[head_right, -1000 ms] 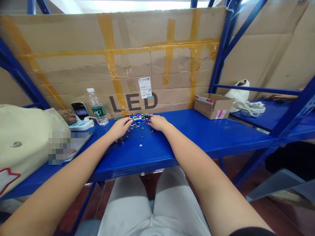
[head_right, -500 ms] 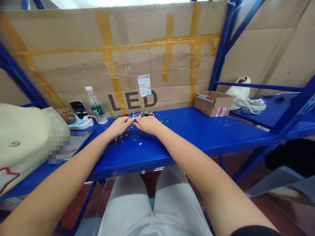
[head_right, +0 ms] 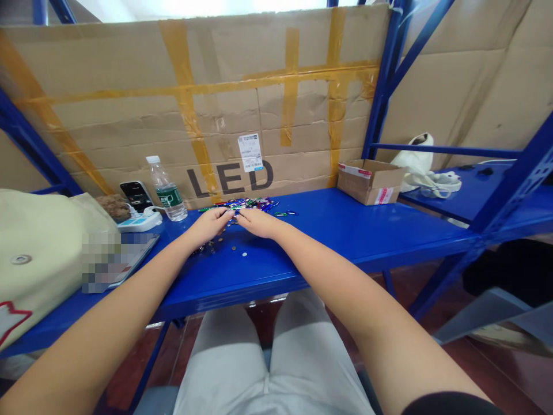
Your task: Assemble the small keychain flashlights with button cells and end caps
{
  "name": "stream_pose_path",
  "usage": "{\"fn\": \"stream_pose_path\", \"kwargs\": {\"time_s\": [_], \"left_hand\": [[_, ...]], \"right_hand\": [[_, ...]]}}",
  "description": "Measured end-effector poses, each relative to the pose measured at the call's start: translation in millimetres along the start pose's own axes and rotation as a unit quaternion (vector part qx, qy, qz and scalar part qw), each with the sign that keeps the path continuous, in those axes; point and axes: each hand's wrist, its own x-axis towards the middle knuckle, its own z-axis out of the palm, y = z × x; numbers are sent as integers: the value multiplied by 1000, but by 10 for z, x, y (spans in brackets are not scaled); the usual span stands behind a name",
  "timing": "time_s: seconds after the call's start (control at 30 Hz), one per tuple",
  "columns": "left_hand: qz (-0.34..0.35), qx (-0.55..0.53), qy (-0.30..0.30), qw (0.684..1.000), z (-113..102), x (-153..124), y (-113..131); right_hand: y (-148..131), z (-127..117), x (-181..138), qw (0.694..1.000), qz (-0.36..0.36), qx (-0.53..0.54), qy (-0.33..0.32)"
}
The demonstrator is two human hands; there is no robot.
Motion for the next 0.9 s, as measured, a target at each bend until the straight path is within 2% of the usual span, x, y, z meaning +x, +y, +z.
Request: {"fn": "stream_pose_path", "kwargs": {"time_s": [0.17, 0.27, 0.4, 0.57, 0.73, 0.9], "left_hand": [[13, 22, -3, 1000, 10, 25, -23], [9, 36, 0, 999, 29, 23, -28], [4, 23, -15, 1000, 34, -4, 8], [58, 8, -34, 998, 30, -39, 56], [42, -7, -25, 999, 44, -68, 43], [64, 8, -25, 998, 52, -82, 52]], "right_hand": [[-50, 61, -28, 992, 13, -128, 13], [-44, 85, -2, 988, 30, -151, 27], [11, 78, 36, 996, 38, -61, 46], [6, 52, 35, 993, 33, 79, 75], [-47, 54, 21, 990, 24, 122, 58], [-41, 47, 19, 987, 42, 147, 56]]}}
